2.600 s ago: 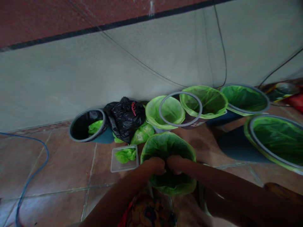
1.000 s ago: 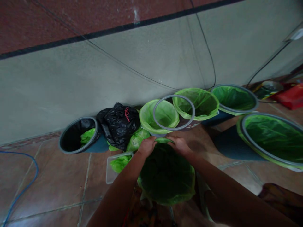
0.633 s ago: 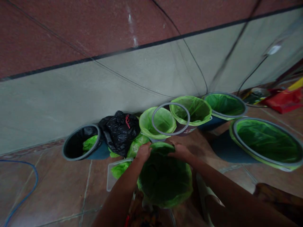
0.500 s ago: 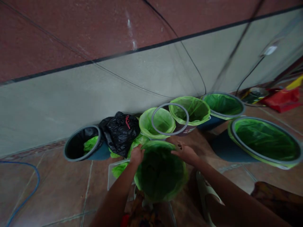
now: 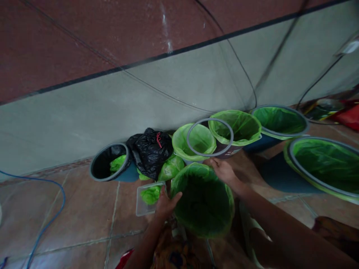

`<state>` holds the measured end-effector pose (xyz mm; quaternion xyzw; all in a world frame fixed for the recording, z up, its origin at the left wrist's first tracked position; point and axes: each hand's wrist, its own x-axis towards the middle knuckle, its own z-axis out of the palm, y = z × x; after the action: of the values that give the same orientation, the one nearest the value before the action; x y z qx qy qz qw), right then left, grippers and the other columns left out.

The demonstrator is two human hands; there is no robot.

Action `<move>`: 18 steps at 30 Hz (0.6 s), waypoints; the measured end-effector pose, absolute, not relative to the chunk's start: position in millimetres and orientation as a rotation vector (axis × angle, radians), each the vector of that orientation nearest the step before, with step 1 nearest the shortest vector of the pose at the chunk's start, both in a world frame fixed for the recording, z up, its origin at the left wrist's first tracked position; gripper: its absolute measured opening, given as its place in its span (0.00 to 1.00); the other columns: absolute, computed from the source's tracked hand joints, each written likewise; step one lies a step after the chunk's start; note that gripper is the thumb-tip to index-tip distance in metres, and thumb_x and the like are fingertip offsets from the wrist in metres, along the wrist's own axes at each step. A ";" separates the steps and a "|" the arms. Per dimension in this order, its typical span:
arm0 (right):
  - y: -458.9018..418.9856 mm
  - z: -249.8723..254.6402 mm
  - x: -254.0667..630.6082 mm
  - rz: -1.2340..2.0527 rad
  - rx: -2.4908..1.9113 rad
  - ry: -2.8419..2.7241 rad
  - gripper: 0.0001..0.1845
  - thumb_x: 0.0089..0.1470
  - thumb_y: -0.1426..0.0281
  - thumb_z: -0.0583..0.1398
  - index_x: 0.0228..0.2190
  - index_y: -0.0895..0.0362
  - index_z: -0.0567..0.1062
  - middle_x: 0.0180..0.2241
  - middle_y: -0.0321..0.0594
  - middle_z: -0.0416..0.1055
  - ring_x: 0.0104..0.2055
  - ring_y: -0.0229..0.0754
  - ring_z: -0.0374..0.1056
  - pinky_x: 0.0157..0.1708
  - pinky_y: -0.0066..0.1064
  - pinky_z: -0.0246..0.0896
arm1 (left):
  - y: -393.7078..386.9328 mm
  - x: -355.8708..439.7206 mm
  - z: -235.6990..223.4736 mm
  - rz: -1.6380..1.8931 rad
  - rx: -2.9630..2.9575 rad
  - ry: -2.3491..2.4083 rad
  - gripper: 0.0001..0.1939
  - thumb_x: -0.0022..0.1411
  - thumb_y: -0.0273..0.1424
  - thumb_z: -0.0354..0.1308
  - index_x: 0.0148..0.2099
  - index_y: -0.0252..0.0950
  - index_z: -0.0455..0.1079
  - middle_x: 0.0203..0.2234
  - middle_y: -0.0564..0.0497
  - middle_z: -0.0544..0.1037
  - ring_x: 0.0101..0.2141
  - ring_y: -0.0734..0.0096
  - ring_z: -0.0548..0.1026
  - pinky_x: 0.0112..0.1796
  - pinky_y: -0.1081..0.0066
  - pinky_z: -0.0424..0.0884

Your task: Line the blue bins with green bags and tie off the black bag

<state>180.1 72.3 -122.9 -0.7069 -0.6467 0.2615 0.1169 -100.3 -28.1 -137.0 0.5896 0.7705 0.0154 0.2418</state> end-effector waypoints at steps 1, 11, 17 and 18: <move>76.8 -121.0 178.9 0.682 -2.084 -1.935 0.22 0.63 0.63 0.47 0.40 0.56 0.78 0.41 0.47 0.78 0.43 0.46 0.72 0.43 0.33 0.62 | -20.0 -102.9 -129.4 0.130 1.539 2.197 0.39 0.59 0.49 0.56 0.63 0.28 0.54 0.52 0.32 0.72 0.50 0.54 0.74 0.45 0.63 0.70; 92.1 -137.9 153.1 0.790 -2.074 -1.989 0.19 0.61 0.63 0.51 0.35 0.56 0.80 0.36 0.44 0.79 0.38 0.44 0.73 0.37 0.30 0.62 | 107.8 -41.0 -120.2 0.082 1.830 1.770 0.19 0.68 0.32 0.42 0.35 0.35 0.74 0.32 0.50 0.79 0.37 0.72 0.74 0.39 0.73 0.66; 78.1 -155.0 165.4 0.955 -1.839 -1.985 0.17 0.60 0.62 0.53 0.43 0.54 0.78 0.42 0.41 0.78 0.44 0.43 0.73 0.45 0.30 0.63 | 96.4 -35.6 -144.3 0.150 1.896 1.651 0.19 0.69 0.36 0.44 0.40 0.36 0.75 0.35 0.48 0.80 0.37 0.70 0.75 0.41 0.72 0.67; 77.0 -157.1 168.9 0.964 -1.794 -2.017 0.18 0.60 0.63 0.54 0.46 0.54 0.76 0.44 0.41 0.78 0.46 0.44 0.72 0.48 0.31 0.63 | 93.0 -38.4 -145.6 0.182 1.937 1.612 0.18 0.69 0.37 0.44 0.43 0.37 0.75 0.37 0.49 0.80 0.39 0.70 0.75 0.42 0.72 0.67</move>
<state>168.9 77.0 -157.1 -0.6201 -0.6969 0.3332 0.1370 -38.4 93.0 -145.6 0.7308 0.6081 0.0685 0.3026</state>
